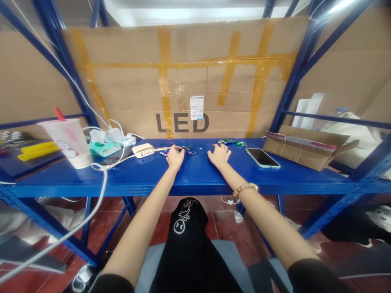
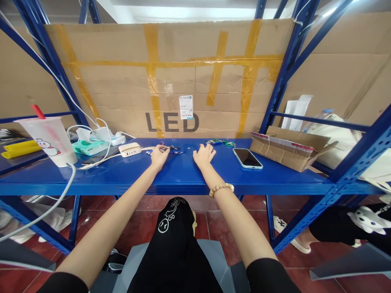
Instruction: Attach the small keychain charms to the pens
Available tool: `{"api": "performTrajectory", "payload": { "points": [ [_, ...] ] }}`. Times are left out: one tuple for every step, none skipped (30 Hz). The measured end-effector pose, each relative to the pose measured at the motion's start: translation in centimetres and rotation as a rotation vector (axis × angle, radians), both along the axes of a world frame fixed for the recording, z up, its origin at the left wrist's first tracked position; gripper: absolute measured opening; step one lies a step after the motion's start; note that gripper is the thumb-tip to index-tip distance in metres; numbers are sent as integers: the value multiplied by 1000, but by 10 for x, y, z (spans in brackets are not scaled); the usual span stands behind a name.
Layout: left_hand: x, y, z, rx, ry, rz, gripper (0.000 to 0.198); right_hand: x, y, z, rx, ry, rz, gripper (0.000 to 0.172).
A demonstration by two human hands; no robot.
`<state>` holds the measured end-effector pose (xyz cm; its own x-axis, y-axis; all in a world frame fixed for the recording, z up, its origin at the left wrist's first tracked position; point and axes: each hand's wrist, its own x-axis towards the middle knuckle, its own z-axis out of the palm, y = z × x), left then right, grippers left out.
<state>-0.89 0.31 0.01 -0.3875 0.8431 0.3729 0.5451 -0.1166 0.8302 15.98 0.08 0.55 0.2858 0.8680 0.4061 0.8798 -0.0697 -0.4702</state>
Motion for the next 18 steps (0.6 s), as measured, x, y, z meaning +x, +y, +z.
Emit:
{"api": "performTrajectory", "payload": {
  "points": [
    [0, -1, 1, -13, 25, 23, 12, -1, 0, 0, -39, -19, -2, 46],
    [0, -2, 1, -23, 49, 48, 11, -2, 1, 0, -77, -35, 0, 48],
    [0, -3, 2, -30, 73, 74, 10, -3, 1, 0, -114, -49, 1, 50],
    [0, -4, 2, -38, 94, 99, 10, -3, 2, 0, -150, -59, 2, 53],
    [0, -5, 3, -47, 111, 121, 9, -4, 2, 0, -185, -66, 3, 55],
    [0, -6, 3, -60, 123, 137, 9, -4, 2, 0, -215, -69, 4, 57],
    [0, -7, 4, -76, 129, 147, 9, -4, 2, 0, -242, -70, 7, 59],
    [0, -7, 4, -92, 132, 149, 8, -4, 2, 0, -266, -70, 13, 60],
    [0, -7, 4, -106, 135, 147, 8, -4, 2, 0, -283, -69, 19, 61],
    [0, -7, 4, -116, 138, 144, 8, -4, 1, 0, -293, -70, 25, 61],
    [0, -7, 4, -122, 143, 142, 8, -3, 1, 1, -296, -72, 29, 60],
    [0, -6, 3, -127, 148, 139, 8, -3, 0, 1, -290, -75, 30, 59],
    [0, -6, 3, -131, 156, 137, 9, -3, 0, 1, -276, -77, 27, 58],
    [-1, -5, 2, -136, 166, 135, 9, -3, -1, 1, -253, -78, 20, 56],
    [-1, -5, 1, -143, 178, 135, 9, -3, -1, 1, -230, -77, 11, 54],
    [-1, -4, 1, -150, 193, 133, 9, -4, -2, 1, -210, -77, 3, 53],
    [-1, -4, 0, -158, 213, 130, 10, -4, -2, 1, -195, -79, -1, 52],
    [0, -4, 0, -165, 239, 125, 11, -4, -2, 1, -188, -83, -2, 52]
  ]
}}
